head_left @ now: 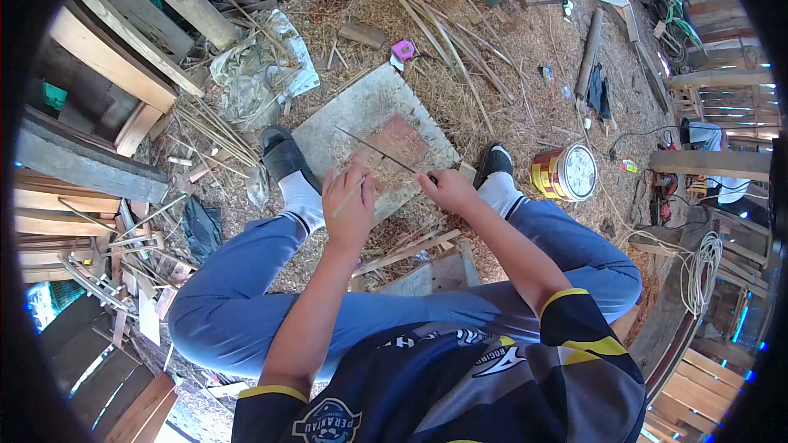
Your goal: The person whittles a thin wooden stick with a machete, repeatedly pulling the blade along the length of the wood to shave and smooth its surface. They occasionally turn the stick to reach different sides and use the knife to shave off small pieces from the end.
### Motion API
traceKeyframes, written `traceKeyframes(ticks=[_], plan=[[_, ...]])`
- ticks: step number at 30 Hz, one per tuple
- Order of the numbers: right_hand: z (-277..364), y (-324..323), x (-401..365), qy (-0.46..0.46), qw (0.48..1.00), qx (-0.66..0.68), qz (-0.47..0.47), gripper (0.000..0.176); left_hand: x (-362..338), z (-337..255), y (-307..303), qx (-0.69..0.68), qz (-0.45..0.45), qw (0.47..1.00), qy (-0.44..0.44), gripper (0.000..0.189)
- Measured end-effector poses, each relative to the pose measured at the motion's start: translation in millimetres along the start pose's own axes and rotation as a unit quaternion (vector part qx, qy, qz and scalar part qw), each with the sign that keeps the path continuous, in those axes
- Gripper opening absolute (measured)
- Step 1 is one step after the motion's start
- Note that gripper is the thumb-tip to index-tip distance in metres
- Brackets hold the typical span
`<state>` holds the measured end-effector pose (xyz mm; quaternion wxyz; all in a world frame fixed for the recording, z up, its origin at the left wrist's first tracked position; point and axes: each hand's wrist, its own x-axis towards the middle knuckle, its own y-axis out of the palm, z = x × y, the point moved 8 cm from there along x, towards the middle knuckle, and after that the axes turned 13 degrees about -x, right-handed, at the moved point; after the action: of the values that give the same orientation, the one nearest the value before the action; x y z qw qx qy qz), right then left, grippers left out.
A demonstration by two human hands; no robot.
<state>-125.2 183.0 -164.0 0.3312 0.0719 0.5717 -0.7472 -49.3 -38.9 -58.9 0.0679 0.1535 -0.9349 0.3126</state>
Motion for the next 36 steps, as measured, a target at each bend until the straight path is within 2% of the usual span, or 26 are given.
traceKeyframes(ticks=[1,4,7,10,13,14,20,23,26,29,32,35,36], plan=[[-1.7,0.3,2.9,0.011,1.000,-0.002,0.006,0.065,0.1,0.7,0.5,-0.005,-0.002,1.000,0.001,0.010],[8.7,-7.3,-7.0,-0.046,0.999,0.004,-0.022,0.061,-2.6,0.6,2.1,-0.016,0.011,1.000,-0.009,0.010],[-10.8,4.3,3.5,0.007,0.999,0.020,-0.026,0.060,-3.4,-3.0,2.4,-0.029,0.023,0.999,-0.017,0.009],[2.4,-6.0,-3.9,-0.036,0.998,0.022,-0.048,0.060,0.4,-6.0,1.7,-0.047,-0.012,0.999,0.007,0.008],[0.2,4.5,-6.5,-0.026,1.000,0.001,-0.014,0.062,-5.2,-8.2,1.3,-0.048,-0.005,0.999,0.010,0.008],[-10.8,12.2,1.3,0.010,1.000,-0.011,0.019,0.062,-6.3,-9.2,1.7,-0.047,0.003,0.999,0.006,0.008],[0.2,6.3,-10.5,-0.039,0.999,-0.012,-0.023,0.065,-7.6,-6.7,1.6,-0.022,-0.002,0.999,0.025,0.009],[-20.1,12.7,2.5,0.012,1.000,-0.023,-0.012,0.064,-5.8,-9.9,1.0,-0.035,-0.012,0.999,0.022,0.010],[-8.6,12.3,-9.4,-0.051,0.997,-0.016,-0.059,0.062,-3.1,-9.1,-1.9,-0.027,-0.011,0.999,0.013,0.010],[-23.7,17.1,-6.6,0.041,0.999,-0.009,-0.002,0.063,-6.8,-8.4,-0.5,-0.010,-0.011,0.999,0.032,0.010],[-23.5,16.8,-5.8,0.027,0.999,-0.009,-0.027,0.064,-3.7,-8.8,1.0,-0.006,-0.021,0.999,0.044,0.010],[-15.1,20.8,-12.6,-0.023,0.999,0.006,-0.036,0.063,-10.0,-6.3,-1.0,0.002,-0.016,1.000,0.016,0.009],[-23.3,22.4,-10.3,0.010,0.999,0.012,-0.028,0.063,-7.2,-5.5,-1.7,0.006,-0.017,1.000,0.011,0.009]])
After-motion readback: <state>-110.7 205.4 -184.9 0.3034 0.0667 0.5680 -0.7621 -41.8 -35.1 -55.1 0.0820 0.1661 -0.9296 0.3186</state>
